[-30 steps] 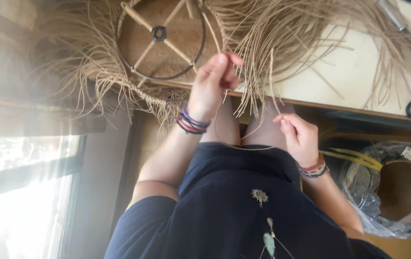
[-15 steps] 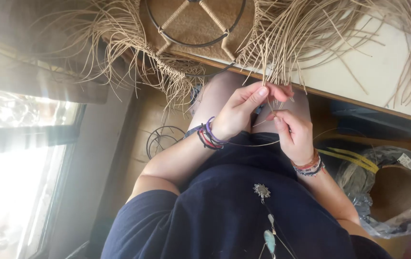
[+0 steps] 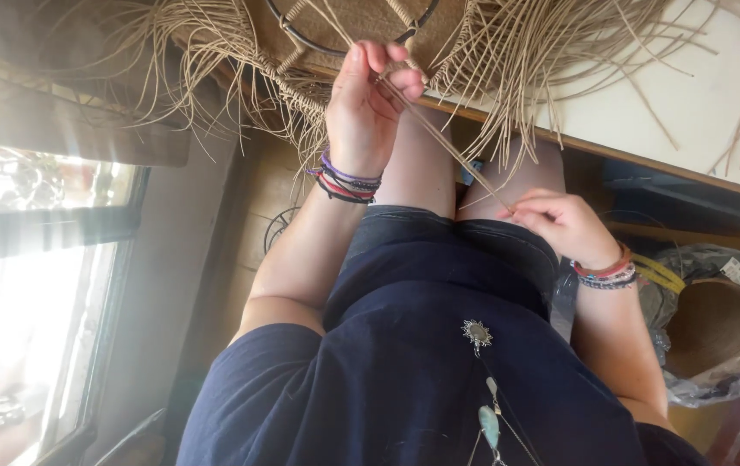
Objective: Weaving straw strands onto a metal lampshade frame to create a decorative lampshade.
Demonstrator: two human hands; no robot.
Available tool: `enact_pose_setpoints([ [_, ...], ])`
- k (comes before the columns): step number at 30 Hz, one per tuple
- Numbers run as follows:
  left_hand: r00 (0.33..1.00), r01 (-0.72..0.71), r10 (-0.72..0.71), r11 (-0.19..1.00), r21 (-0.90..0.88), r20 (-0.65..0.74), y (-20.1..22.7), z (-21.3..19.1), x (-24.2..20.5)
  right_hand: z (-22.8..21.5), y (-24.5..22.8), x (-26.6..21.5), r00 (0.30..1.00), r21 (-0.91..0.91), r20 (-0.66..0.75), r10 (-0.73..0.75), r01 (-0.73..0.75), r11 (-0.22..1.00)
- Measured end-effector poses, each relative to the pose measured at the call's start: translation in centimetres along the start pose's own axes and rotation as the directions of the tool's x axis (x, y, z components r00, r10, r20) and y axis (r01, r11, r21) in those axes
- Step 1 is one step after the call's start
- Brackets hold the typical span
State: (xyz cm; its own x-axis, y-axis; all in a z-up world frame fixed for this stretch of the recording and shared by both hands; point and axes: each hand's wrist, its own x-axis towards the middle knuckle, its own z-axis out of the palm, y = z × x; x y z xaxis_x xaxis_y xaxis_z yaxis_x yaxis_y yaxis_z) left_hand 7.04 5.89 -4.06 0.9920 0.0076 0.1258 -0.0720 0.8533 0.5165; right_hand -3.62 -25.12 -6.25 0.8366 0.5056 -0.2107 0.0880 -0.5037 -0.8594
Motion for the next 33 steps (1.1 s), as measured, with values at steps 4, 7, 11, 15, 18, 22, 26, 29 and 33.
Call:
enact_pose_setpoints([
  [4,0.998,-0.029,0.037,0.989,0.146,-0.051,-0.9,-0.5,-0.4,0.4,1.5,0.1,0.996,-0.270,0.085,-0.006,0.029,0.962],
  [7,0.996,-0.073,0.083,0.945,0.318,-0.020,-0.4,-0.4,-0.7,1.1,2.2,0.0,0.997,-0.334,0.026,-0.079,0.083,0.939],
  [11,0.996,-0.067,0.085,0.921,0.383,-0.029,-0.2,-0.9,-1.0,2.7,2.4,0.1,0.997,-0.386,-0.074,0.022,-0.049,0.921],
  [15,0.990,-0.123,0.138,0.927,0.354,-0.017,-0.3,-2.3,-1.4,4.4,4.1,-0.2,0.976,-0.319,-0.208,-0.068,-0.002,0.948],
  [18,0.980,-0.147,0.106,0.956,0.254,0.169,0.9,-3.6,-2.4,4.7,5.7,-0.5,0.965,-0.296,-0.245,-0.092,0.016,0.955],
  [22,0.871,0.185,-0.104,0.975,-0.124,0.481,1.7,-11.2,-5.5,3.2,4.6,1.1,0.957,-0.173,-0.278,-0.086,0.039,0.984],
  [26,0.942,0.336,-0.323,0.909,-0.246,0.093,-1.7,-19.1,-8.5,1.4,2.9,5.6,0.869,0.010,-0.258,-0.422,0.440,0.898],
  [29,0.921,0.367,-0.388,0.821,0.438,-0.044,-2.4,-18.3,-8.4,1.0,0.6,9.6,0.819,0.008,-0.219,-0.530,0.545,0.839],
  [33,0.997,-0.046,-0.044,0.359,0.932,0.066,-4.8,-18.4,-7.1,1.5,-5.5,14.5,0.873,0.155,0.035,-0.486,0.476,0.866],
])
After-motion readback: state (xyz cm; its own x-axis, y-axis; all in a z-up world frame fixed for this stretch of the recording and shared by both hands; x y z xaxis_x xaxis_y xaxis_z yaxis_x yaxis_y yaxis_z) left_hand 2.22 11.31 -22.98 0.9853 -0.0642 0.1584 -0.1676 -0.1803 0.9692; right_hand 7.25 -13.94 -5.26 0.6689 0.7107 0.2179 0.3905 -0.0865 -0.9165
